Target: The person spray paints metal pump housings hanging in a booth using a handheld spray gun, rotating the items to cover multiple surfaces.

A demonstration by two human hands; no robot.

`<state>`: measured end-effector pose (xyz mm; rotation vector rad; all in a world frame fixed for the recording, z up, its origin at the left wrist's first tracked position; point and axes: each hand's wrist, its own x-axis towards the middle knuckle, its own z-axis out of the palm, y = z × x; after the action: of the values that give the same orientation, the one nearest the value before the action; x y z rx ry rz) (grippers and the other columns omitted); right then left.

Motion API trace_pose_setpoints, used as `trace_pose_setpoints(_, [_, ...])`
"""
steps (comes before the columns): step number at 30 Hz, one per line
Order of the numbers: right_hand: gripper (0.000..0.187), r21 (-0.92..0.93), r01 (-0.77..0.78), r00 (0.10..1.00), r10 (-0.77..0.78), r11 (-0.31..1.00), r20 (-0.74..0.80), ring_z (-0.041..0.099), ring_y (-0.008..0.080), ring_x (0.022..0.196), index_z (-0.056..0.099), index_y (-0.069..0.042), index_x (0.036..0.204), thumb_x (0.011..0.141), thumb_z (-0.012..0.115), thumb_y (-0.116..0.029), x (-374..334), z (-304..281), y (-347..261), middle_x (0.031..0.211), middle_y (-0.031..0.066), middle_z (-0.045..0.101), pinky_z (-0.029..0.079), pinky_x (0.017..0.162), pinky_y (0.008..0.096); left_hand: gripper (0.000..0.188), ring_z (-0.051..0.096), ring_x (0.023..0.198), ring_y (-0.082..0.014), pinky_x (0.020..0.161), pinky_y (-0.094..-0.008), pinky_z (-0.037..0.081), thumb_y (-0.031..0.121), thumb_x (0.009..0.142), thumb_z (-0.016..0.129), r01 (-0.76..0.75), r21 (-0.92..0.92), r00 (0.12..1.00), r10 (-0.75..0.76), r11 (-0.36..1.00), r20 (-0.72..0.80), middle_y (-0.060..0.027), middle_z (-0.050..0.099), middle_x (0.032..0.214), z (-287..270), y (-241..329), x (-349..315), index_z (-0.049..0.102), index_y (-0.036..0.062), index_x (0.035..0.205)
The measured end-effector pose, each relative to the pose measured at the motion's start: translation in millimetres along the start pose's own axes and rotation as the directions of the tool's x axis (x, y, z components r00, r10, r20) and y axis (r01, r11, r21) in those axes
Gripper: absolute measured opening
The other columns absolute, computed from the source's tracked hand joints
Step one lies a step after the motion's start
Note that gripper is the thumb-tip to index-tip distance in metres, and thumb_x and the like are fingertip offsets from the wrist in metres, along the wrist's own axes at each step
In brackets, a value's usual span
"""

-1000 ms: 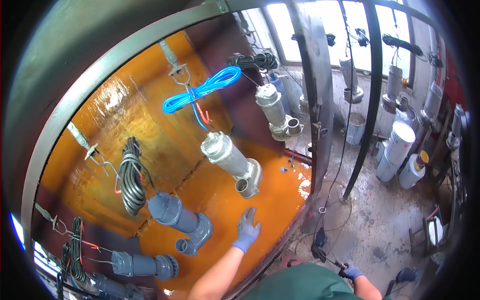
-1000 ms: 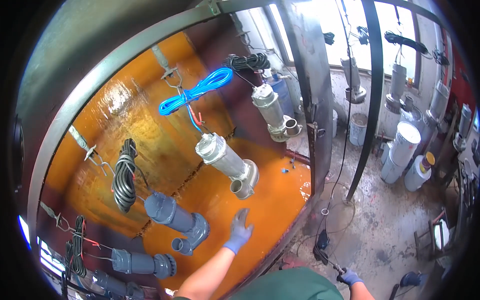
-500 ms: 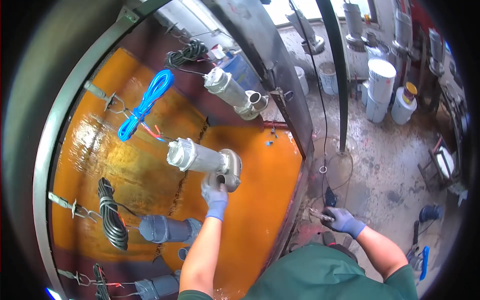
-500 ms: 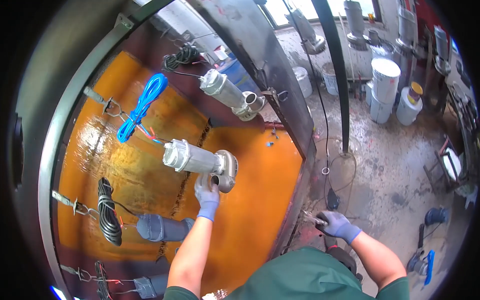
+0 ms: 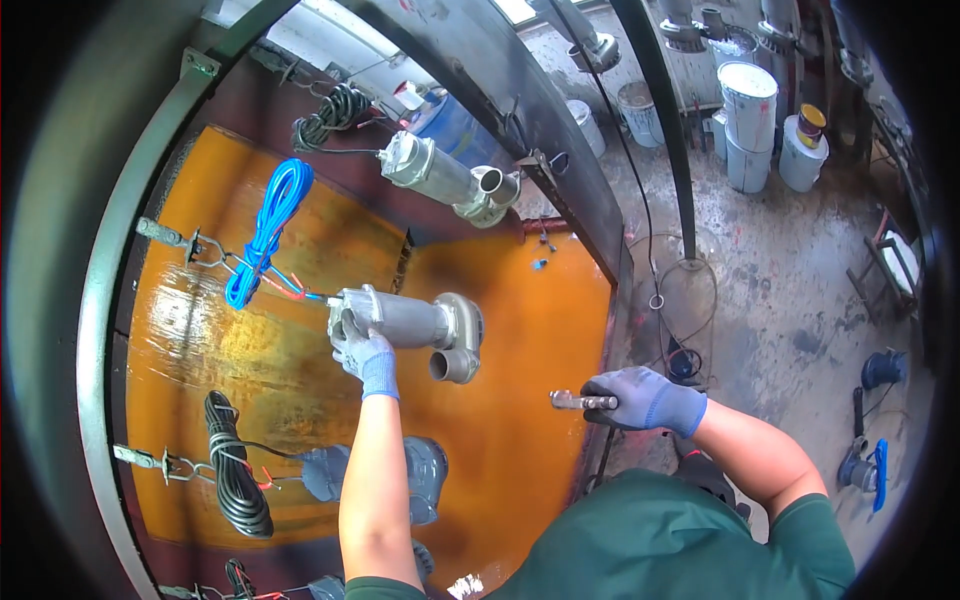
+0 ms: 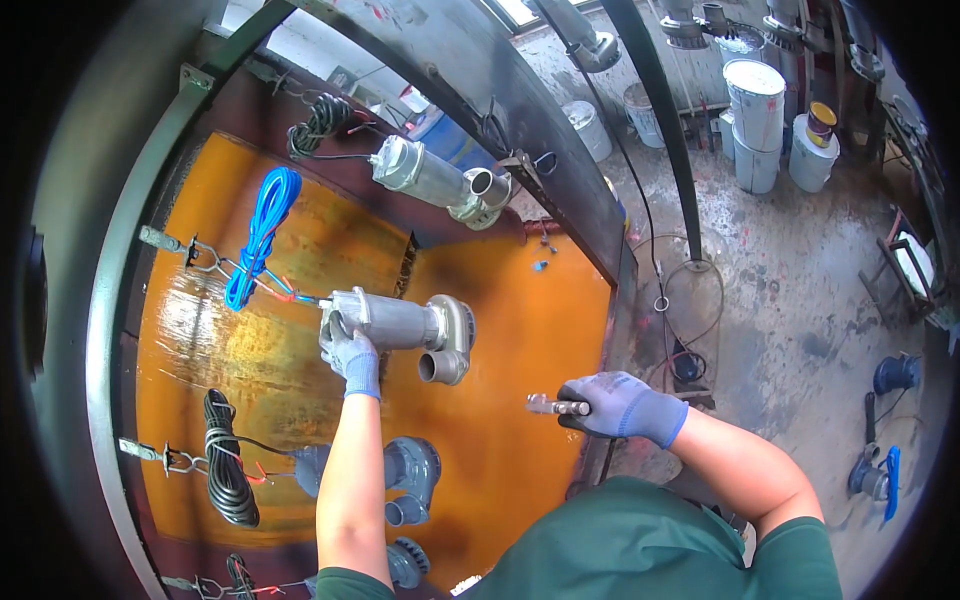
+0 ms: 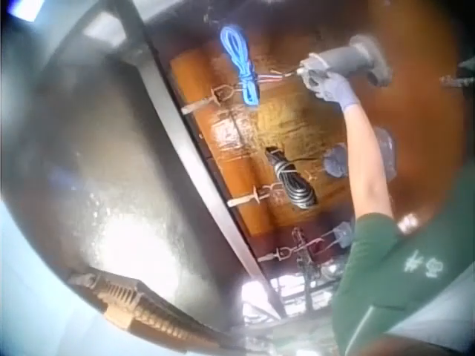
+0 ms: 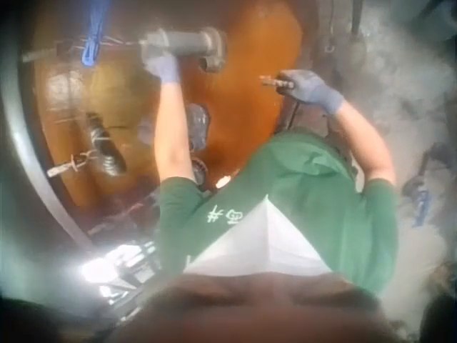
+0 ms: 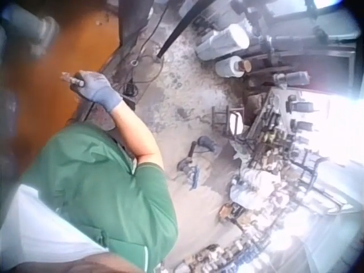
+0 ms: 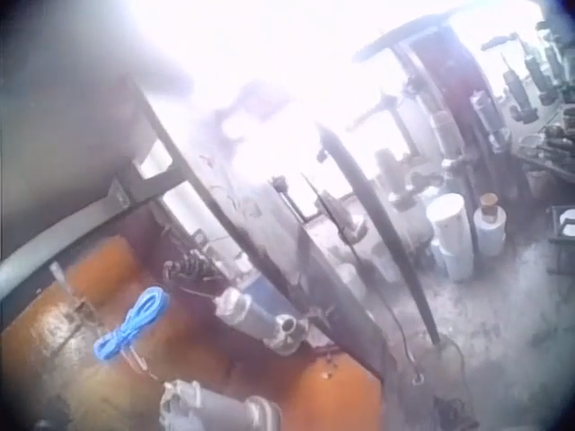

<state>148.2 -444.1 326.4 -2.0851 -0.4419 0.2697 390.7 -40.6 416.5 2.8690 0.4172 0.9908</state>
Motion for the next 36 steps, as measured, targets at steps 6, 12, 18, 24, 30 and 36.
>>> trace_pose_setpoints(6, [0.024,0.015,0.061,0.908,-0.049,0.998,-0.416,0.072,0.0445,0.09,0.065,-0.008,0.104,0.095,0.079,-0.026,20.4,18.6,-4.9,0.094,0.021,0.072,0.056,0.076,0.0527,0.065,0.051,0.138,-0.0435,0.116,-0.0543,0.047,0.008,0.093,0.076,-0.071,-0.154,0.997,0.074,0.986,0.017,-0.0204,0.052,0.154,3.2,-14.3,16.0,0.059,0.0202,0.155])
trace_pose_setpoints(12, [0.028,-0.05,-0.048,0.891,0.02,0.998,-0.453,0.072,0.0439,0.088,0.065,-0.007,0.101,0.096,0.077,-0.033,31.5,28.4,-19.7,0.091,0.0215,0.072,0.055,0.077,0.0532,0.055,0.052,0.134,-0.0439,0.113,-0.0561,0.045,0.026,0.097,0.075,-0.114,-0.22,0.991,0.094,0.969,-0.1,-0.0242,0.056,0.143,31.6,-34.7,37.7,0.063,0.0156,0.15])
trace_pose_setpoints(18, [0.03,-0.005,-0.077,0.99,0.076,0.997,-0.118,0.072,0.044,0.094,0.068,-0.007,0.107,0.098,0.076,-0.035,31.0,32.0,-22.5,0.093,0.0214,0.073,0.057,0.083,0.0528,0.041,0.065,0.117,-0.0412,0.102,-0.0527,0.054,0.028,0.104,0.068,-0.236,-0.417,0.971,0.198,0.878,-0.134,-0.0263,0.069,0.126,50.4,-64.6,77.2,0.069,-0.0016,0.133])
trace_pose_setpoints(24, [0.031,0.112,-0.123,0.909,0.158,0.986,-0.385,0.072,0.0441,0.093,0.067,-0.008,0.109,0.097,0.077,-0.035,42.6,21.7,-9.6,0.094,0.0212,0.073,0.056,0.083,0.0536,0.057,0.056,0.134,-0.0441,0.111,-0.0549,0.048,0.031,0.103,0.068,-0.165,-0.253,0.986,0.152,0.953,-0.071,-0.0284,0.057,0.148,29.9,-17.1,57.9,0.059,0.0,0.15])
trace_pose_setpoints(30, [0.027,0.017,0.092,0.898,-0.076,0.996,-0.434,0.071,0.044,0.086,0.061,-0.008,0.097,0.096,0.077,-0.03,41.1,17.1,-8.0,0.087,0.0198,0.069,0.055,0.075,0.0542,0.063,0.061,0.131,-0.0399,0.108,-0.052,0.055,0.04,0.102,0.074,0.1,-0.586,0.993,-0.117,0.804,0.008,-0.0276,0.058,0.146,44.2,-22.5,68.1,0.06,-0.0018,0.147])
trace_pose_setpoints(36, [0.028,0.071,0.109,0.974,-0.092,0.992,-0.207,0.071,0.0433,0.088,0.062,-0.007,0.101,0.095,0.078,-0.029,38.2,-1.8,10.4,0.09,0.0188,0.07,0.054,0.074,0.0542,0.054,0.073,0.109,-0.0304,0.092,-0.0481,0.063,0.043,0.105,0.072,0.402,-0.832,0.908,-0.285,0.382,0.308,-0.0174,0.072,0.131,29.5,15.8,71.9,0.065,-0.0024,0.134])
